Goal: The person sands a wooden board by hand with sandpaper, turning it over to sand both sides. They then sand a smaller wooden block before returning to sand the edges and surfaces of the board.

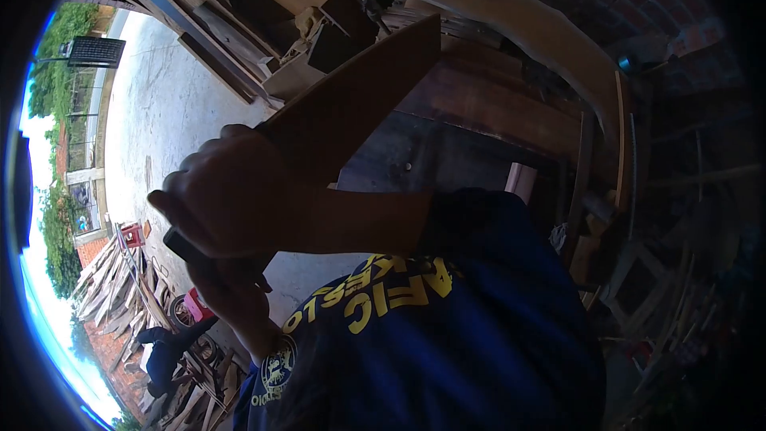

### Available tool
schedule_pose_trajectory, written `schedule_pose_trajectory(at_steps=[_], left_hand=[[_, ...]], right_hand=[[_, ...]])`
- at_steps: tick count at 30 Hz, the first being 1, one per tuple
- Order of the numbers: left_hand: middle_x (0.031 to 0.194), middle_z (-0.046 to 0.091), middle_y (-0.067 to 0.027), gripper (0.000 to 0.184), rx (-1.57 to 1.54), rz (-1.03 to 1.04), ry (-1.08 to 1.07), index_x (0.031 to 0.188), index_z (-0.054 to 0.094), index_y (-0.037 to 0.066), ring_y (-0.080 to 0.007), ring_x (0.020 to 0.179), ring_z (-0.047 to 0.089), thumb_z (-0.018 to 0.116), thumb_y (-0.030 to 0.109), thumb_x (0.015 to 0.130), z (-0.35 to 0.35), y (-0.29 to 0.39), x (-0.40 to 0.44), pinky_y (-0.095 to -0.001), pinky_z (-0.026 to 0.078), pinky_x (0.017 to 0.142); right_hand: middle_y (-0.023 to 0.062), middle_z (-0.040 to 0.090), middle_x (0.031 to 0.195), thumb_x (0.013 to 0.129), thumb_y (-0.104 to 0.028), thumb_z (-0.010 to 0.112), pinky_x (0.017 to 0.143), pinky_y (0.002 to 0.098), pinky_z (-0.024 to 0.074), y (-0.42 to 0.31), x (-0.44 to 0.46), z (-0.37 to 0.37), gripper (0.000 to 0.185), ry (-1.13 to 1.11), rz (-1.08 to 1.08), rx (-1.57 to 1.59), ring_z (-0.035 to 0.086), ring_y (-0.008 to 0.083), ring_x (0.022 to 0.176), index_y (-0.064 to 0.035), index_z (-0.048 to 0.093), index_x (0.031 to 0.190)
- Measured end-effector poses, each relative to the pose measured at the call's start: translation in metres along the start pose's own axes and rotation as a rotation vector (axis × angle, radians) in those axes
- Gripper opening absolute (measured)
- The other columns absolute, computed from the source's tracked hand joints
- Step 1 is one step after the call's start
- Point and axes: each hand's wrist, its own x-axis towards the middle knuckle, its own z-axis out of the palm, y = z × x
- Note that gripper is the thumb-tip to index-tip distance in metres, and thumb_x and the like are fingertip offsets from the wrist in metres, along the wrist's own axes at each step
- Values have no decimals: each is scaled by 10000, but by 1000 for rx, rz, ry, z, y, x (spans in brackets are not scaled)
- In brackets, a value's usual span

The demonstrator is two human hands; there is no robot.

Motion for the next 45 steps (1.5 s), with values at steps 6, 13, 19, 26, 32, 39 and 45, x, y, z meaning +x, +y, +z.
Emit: schedule_pose_trajectory(at_steps=[6, 13, 19, 26, 32, 39, 45], left_hand=[[1042, 557, -169, 507, 169, -73, 14, 1315, 294, -27, -180, 755, 609, 460, 288, 955, -14, -14, -11, -226, 471, 457], [897, 561, -141, 453, 103, 234, -21, 1283, 323, 6, -153, 533, 561, 442, 305, 965, -33, -99, -28, -232, 400, 308], [938, 548, -181, 500, 191, -50, 176, 1268, 335, -39, -182, 516, 562, 428, 347, 964, -25, -74, 4, -239, 411, 310], [969, 542, -211, 541, 273, -7, 81, 1296, 279, -62, -193, 467, 551, 432, 335, 962, -46, -93, 3, -224, 422, 284], [935, 548, -199, 540, 247, 63, 69, 1296, 281, -57, -190, 462, 548, 436, 337, 961, -55, -133, -10, -228, 426, 285], [722, 560, -116, 441, 127, -9, 298, 1022, 473, -58, -144, 420, 501, 513, 371, 929, -9, -152, -35, -231, 390, 317], [718, 562, -171, 374, 268, 80, 206, 1067, 447, -37, -206, 474, 563, 597, 259, 895, -27, -148, -21, -267, 469, 349]], right_hand=[[81, 542, 559, 907, -367, 429, 554, 442, 426, 104, -22, -18, 409, -10, 44, -55, 540, 282, 492, -99, 543, 621], [148, 559, 617, 872, -343, 389, 621, 431, 433, 343, -99, -102, 404, 163, 310, -277, 575, 320, 612, -48, 544, 644], [128, 473, 485, 903, -323, 456, 566, 441, 437, 231, -49, -27, 413, 18, 108, -178, 531, 278, 478, -84, 529, 575], [78, 446, 418, 919, -350, 445, 505, 406, 431, 76, -9, 19, 474, 75, 81, -125, 465, 240, 367, -129, 507, 504], [155, 566, 565, 896, -414, 432, 573, 436, 445, 301, -79, -47, 448, 90, 213, -275, 563, 324, 535, -75, 637, 688], [181, 532, 572, 848, -384, 496, 576, 459, 387, 403, -111, -110, 444, 135, 361, -447, 548, 322, 555, -63, 501, 541], [24, 562, 522, 876, -324, 507, 566, 370, 427, 163, -73, -2, 354, -63, 127, -223, 548, 196, 482, -153, 577, 574]])
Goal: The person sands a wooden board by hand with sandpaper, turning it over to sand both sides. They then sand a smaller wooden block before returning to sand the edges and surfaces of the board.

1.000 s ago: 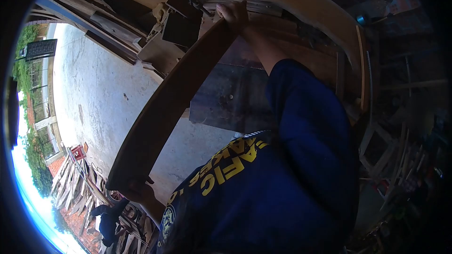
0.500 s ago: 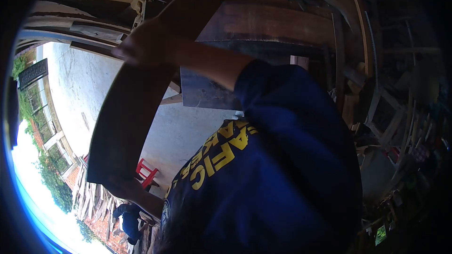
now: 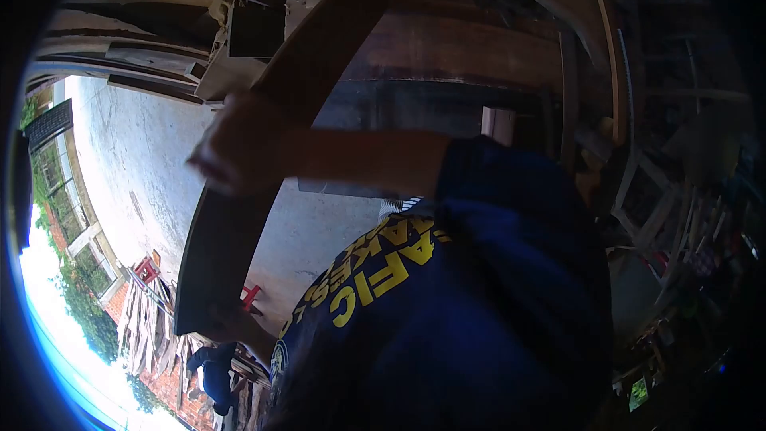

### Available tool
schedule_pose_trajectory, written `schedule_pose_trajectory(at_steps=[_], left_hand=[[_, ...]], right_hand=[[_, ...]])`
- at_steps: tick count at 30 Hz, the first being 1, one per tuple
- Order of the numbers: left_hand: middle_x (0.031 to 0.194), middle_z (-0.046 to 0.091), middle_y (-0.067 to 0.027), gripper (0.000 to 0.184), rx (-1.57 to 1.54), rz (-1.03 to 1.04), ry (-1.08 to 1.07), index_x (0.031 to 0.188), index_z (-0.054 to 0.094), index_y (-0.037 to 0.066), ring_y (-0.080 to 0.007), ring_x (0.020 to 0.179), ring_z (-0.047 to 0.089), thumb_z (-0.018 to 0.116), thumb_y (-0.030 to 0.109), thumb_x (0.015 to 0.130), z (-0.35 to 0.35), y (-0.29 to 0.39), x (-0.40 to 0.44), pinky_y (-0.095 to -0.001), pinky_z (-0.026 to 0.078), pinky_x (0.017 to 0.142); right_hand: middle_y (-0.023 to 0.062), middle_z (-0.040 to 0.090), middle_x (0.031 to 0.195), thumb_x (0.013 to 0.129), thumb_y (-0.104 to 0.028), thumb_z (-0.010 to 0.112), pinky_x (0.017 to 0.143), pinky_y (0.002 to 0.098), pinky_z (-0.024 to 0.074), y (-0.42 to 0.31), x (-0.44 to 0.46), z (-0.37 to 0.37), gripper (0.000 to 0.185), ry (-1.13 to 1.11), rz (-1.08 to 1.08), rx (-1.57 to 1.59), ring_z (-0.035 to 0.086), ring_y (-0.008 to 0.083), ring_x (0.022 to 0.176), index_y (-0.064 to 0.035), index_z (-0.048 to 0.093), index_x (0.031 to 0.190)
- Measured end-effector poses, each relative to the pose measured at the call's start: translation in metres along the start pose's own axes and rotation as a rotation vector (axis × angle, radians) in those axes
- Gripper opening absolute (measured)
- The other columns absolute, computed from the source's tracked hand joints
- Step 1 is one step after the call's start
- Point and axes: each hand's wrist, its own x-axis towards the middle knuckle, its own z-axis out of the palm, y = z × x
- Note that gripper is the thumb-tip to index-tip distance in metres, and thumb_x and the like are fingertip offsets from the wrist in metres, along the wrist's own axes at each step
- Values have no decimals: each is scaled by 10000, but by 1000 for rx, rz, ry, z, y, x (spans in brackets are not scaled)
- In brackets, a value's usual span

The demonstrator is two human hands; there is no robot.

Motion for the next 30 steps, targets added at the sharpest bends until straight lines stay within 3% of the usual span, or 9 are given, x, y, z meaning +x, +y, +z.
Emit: schedule_pose_trajectory(at_steps=[5, 7, 10, 11, 13, 17, 19, 21, 30], left_hand=[[716, 563, -173, 354, -26, 68, -91, 1056, 451, -35, -214, 483, 567, 599, 240, 891, -2, -8, 8, -275, 476, 362], [716, 563, -174, 346, -39, 87, -118, 1051, 452, -35, -217, 487, 568, 600, 233, 890, -7, -15, 8, -279, 479, 367], [715, 563, -175, 334, -85, 104, -121, 1044, 454, -34, -222, 492, 570, 601, 222, 888, -4, -17, 2, -284, 484, 375], [715, 564, -175, 330, -99, 110, -122, 1042, 455, -33, -224, 494, 571, 601, 218, 887, -4, -18, 0, -286, 485, 378], [714, 564, -176, 322, -120, 120, -126, 1037, 456, -33, -227, 498, 572, 602, 211, 886, -3, -17, -6, -289, 488, 383], [713, 564, -178, 306, -161, 152, -149, 1028, 459, -32, -233, 505, 575, 604, 196, 883, -1, -14, -16, -296, 494, 393], [712, 564, -178, 298, -188, 183, -176, 1023, 460, -31, -236, 509, 576, 604, 188, 882, 3, -12, -15, -300, 497, 398], [711, 565, -179, 290, -203, 212, -211, 1019, 462, -30, -240, 512, 577, 605, 181, 881, 1, -9, -14, -303, 500, 404], [709, 566, -182, 256, -292, 367, -305, 998, 468, -28, -254, 529, 583, 609, 148, 875, -10, 7, -15, -319, 513, 427]], right_hand=[[-6, 578, 555, 865, -311, 508, 571, 349, 420, -35, -12, -17, 324, 45, -88, 50, 550, 154, 493, -172, 565, 579], [14, 573, 561, 840, -282, 498, 580, 378, 425, 44, -25, -13, 288, 298, -147, -52, 536, 194, 494, -149, 585, 599], [91, 504, 535, 878, -295, 377, 572, 390, 406, 187, -55, -69, 399, 200, 64, -215, 514, 273, 510, -91, 512, 563], [139, 468, 519, 854, -346, 508, 514, 441, 374, 214, -65, -93, 393, 263, 123, 3, 504, 307, 502, -70, 482, 577], [111, 417, 497, 863, -342, 527, 452, 433, 352, 257, -74, -115, 359, 205, -281, -401, 462, 297, 453, -77, 472, 628], [112, 415, 500, 863, -381, 557, 403, 438, 332, 258, -89, -111, 354, 306, -325, -460, 446, 300, 421, -89, 469, 683], [126, 495, 504, 878, -331, 424, 552, 427, 409, 206, -91, -101, 433, 316, 370, -28, 522, 310, 482, -91, 502, 526], [82, 447, 491, 910, -340, 291, 565, 383, 383, 153, -78, -82, 473, 259, 156, -64, 479, 280, 481, -97, 437, 532], [-9, 473, 468, 897, -322, 445, 517, 349, 396, -109, -33, -42, 369, 238, -140, 50, 488, 155, 416, -169, 531, 572]])
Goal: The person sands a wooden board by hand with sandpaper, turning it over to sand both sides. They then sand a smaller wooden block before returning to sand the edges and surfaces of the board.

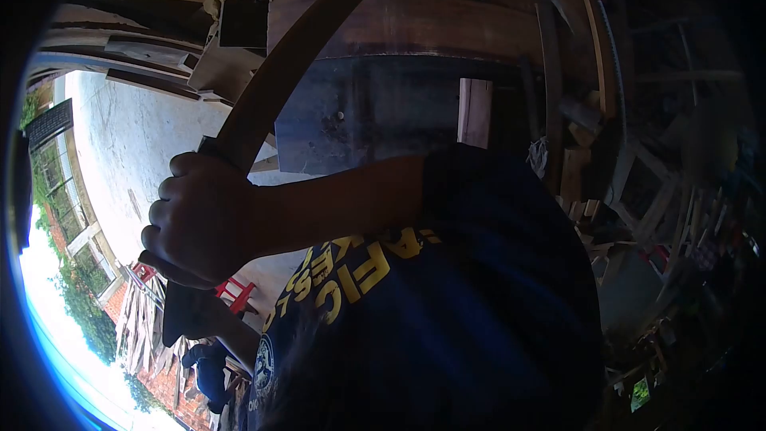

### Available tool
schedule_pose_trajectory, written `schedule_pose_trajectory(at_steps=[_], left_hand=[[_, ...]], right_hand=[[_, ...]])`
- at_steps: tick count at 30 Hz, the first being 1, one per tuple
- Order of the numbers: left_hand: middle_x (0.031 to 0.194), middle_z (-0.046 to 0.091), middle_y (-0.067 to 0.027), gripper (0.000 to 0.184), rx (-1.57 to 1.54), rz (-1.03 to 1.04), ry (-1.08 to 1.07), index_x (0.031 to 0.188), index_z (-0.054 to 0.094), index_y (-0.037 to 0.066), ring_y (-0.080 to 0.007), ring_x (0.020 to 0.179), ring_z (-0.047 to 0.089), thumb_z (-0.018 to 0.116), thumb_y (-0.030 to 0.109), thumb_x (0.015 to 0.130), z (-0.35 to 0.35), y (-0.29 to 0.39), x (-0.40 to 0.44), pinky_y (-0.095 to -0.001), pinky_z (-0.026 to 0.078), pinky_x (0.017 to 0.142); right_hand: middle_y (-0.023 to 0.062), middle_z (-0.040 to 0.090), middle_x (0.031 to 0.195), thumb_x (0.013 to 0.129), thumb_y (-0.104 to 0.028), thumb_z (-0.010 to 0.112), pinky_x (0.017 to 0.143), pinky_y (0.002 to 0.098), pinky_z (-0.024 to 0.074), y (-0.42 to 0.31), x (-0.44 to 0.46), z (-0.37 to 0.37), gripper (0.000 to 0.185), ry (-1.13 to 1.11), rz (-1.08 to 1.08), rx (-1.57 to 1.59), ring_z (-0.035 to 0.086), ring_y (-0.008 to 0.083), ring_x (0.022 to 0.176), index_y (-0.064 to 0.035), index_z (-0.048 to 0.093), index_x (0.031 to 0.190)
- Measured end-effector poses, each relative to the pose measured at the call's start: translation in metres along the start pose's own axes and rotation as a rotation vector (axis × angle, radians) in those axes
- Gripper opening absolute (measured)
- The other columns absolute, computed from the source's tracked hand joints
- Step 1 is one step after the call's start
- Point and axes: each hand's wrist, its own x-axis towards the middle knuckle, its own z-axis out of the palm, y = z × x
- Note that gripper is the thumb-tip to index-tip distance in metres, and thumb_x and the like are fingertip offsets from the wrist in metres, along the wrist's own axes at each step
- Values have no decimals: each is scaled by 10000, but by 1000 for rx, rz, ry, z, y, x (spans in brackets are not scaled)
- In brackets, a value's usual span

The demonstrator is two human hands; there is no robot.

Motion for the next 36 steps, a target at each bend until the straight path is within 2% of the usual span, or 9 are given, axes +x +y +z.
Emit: schedule_pose_trajectory(at_steps=[4, 9, 11, 16, 17, 19, 25, 31, 36], left_hand=[[707, 566, -184, 242, -38, 42, -17, 989, 471, -26, -261, 536, 586, 611, 133, 872, 0, 7, -6, -326, 519, 437], [706, 567, -186, 224, -105, 121, -28, 977, 475, -25, -269, 545, 589, 613, 114, 869, 9, 12, 5, -334, 526, 450], [680, 577, -189, 166, -67, 179, -63, 909, 473, -7, -305, 593, 595, 607, -41, 817, 18, 21, 14, -355, 524, 508], [737, 613, -181, 235, -66, 103, 139, 877, 497, -2, -298, 630, 611, 697, 101, 806, 21, 4, -10, -352, 518, 546], [737, 613, -181, 235, -66, 106, 140, 877, 497, -2, -298, 630, 611, 697, 101, 806, 21, 4, -10, -352, 518, 546], [745, 621, -167, 262, 531, -34, 190, 865, 495, 1, -280, 617, 604, 704, 148, 809, 13, 11, -16, -344, 498, 531], [689, 602, -157, 207, 4, 21, 80, 889, 500, -16, -290, 590, 592, 644, 128, 850, 18, 47, 35, -350, 494, 529], [629, 574, -154, 168, -66, -133, 101, 845, 505, -30, -294, 592, 596, 644, 63, 827, 2, 9, -2, -333, 458, 489], [580, 532, -124, 154, 163, -121, 134, 782, 491, -36, -264, 505, 544, 618, 41, 825, 15, 17, 5, -325, 449, 484]], right_hand=[[-8, 505, 491, 850, -289, 494, 512, 341, 394, 39, -18, -7, 290, -46, 13, -106, 514, 149, 439, -144, 568, 611], [81, 445, 501, 893, -308, 352, 534, 400, 389, 246, -81, -65, 418, 61, 141, -216, 461, 271, 455, -89, 437, 548], [85, 468, 483, 880, -356, 349, 545, 424, 405, 292, -95, -89, 446, 195, 48, -339, 506, 315, 476, -100, 510, 551], [92, 521, 544, 880, -348, 365, 564, 419, 418, 257, -73, -71, 416, 49, 271, -82, 539, 300, 518, -101, 534, 591], [76, 506, 548, 870, -292, 393, 562, 388, 406, 225, -64, -47, 359, 53, 35, -273, 532, 281, 527, -89, 518, 602], [54, 548, 554, 793, -246, 492, 567, 388, 389, 123, -40, -14, 235, 61, -42, -145, 533, 242, 509, -115, 584, 620], [-19, 565, 579, 805, -291, 509, 582, 327, 373, 17, -29, 2, 240, 185, -59, 5, 525, 145, 512, -163, 578, 615], [93, 463, 543, 909, -275, 329, 568, 392, 361, 231, -64, -56, 399, 73, 52, -249, 477, 292, 522, -86, 448, 578], [121, 534, 574, 895, -386, 330, 592, 439, 401, 331, -74, -100, 470, -61, 246, -313, 547, 345, 594, -83, 540, 604]])
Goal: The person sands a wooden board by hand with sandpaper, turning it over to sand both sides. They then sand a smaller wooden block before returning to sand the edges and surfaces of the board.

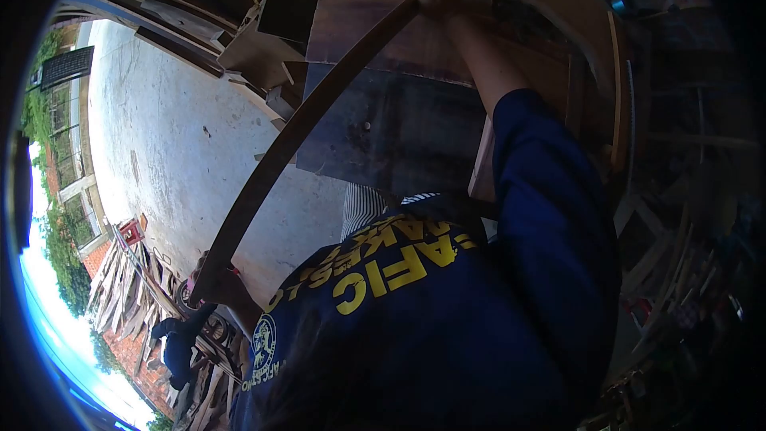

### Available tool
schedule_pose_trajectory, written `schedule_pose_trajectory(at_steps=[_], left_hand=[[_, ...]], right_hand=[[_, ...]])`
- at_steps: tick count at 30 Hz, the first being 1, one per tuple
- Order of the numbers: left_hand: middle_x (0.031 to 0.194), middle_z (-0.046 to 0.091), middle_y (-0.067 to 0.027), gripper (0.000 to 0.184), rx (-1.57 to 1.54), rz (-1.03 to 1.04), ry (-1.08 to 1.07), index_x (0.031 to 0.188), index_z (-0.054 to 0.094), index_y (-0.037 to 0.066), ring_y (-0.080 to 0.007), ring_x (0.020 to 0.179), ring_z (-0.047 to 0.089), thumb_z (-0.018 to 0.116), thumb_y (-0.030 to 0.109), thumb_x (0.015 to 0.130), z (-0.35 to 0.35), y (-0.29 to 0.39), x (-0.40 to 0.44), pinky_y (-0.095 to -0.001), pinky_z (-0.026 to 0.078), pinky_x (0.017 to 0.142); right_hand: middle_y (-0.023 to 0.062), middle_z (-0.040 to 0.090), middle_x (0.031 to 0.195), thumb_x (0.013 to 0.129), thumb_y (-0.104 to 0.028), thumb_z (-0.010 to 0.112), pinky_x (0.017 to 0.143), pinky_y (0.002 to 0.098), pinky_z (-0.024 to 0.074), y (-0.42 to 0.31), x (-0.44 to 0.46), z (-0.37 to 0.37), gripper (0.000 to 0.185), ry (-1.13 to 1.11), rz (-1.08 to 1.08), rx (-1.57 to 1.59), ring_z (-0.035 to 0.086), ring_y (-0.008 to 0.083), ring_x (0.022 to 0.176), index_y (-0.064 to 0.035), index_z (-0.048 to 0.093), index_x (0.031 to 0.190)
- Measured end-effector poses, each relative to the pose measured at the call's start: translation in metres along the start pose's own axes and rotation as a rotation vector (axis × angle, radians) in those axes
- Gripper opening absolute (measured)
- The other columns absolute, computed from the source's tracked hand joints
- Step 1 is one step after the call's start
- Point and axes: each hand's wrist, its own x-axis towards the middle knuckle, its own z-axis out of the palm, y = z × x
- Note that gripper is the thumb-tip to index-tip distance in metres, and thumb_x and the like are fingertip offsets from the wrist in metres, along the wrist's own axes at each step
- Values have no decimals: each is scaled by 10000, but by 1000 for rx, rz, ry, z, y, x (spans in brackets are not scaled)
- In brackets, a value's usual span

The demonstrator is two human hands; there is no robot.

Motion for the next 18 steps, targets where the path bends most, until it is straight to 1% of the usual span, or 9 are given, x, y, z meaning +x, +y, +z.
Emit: schedule_pose_trajectory(at_steps=[3, 4, 5, 7, 11, 12, 15, 16, 18], left_hand=[[569, 520, -108, 172, -29, 95, 12, 825, 488, -26, -241, 475, 520, 620, 84, 837, -6, -11, -11, -336, 463, 496], [593, 531, -110, 200, -145, 39, 60, 837, 484, -17, -237, 489, 528, 634, 115, 833, -10, -17, -15, -339, 469, 503], [617, 542, -112, 229, -262, -18, 106, 850, 481, -8, -233, 503, 535, 649, 147, 829, -14, -22, -20, -343, 476, 510], [753, 579, -142, 294, -95, -107, 153, 894, 498, -11, -259, 597, 582, 686, 199, 809, -25, -24, -29, -366, 499, 533], [771, 580, -145, 305, -87, -110, 101, 904, 500, -13, -261, 614, 586, 689, 205, 808, -25, -27, -26, -367, 503, 537], [776, 580, -145, 308, -88, -116, 88, 907, 500, -14, -261, 618, 586, 690, 207, 808, -30, -20, -35, -367, 504, 539], [789, 580, -148, 316, -89, -128, 66, 914, 502, -16, -262, 630, 589, 693, 211, 807, -47, -17, -49, -367, 506, 542], [794, 580, -148, 318, -85, -131, 63, 917, 502, -17, -263, 634, 590, 693, 213, 807, -45, -30, -41, -367, 507, 543], [803, 581, -150, 324, -75, -139, 63, 922, 503, -18, -264, 642, 592, 695, 216, 806, -28, -30, -40, -368, 509, 545]], right_hand=[[124, 539, 575, 890, -407, 339, 606, 436, 408, -17, -4, -3, 480, -31, 124, 66, 557, 344, 609, -84, 543, 599], [122, 483, 567, 885, -323, 327, 621, 423, 373, -43, -5, -4, 424, -61, 88, 108, 501, 323, 569, -74, 444, 563], [114, 489, 563, 879, -313, 341, 612, 418, 369, -75, -3, -1, 408, -28, 4, 110, 503, 316, 562, -76, 452, 567], [87, 512, 552, 860, -289, 391, 579, 408, 361, -154, -2, 13, 354, 26, -185, 130, 511, 289, 535, -94, 490, 582], [9, 561, 557, 877, -331, 504, 587, 364, 412, -345, -7, 0, 303, -231, -190, 377, 539, 152, 495, -156, 603, 650], [6, 552, 549, 884, -342, 498, 586, 363, 412, -367, -11, 3, 317, -155, -210, 403, 537, 155, 491, -161, 596, 642], [2, 539, 539, 883, -350, 499, 585, 362, 415, -349, -6, 2, 324, -148, -249, 393, 540, 161, 492, -167, 584, 628], [2, 536, 537, 875, -346, 507, 585, 362, 417, -327, 0, 1, 317, -220, -274, 371, 544, 164, 498, -169, 579, 623], [28, 546, 552, 836, -291, 518, 587, 386, 417, -233, -3, 22, 272, -82, -147, 199, 556, 223, 531, -141, 574, 615]])
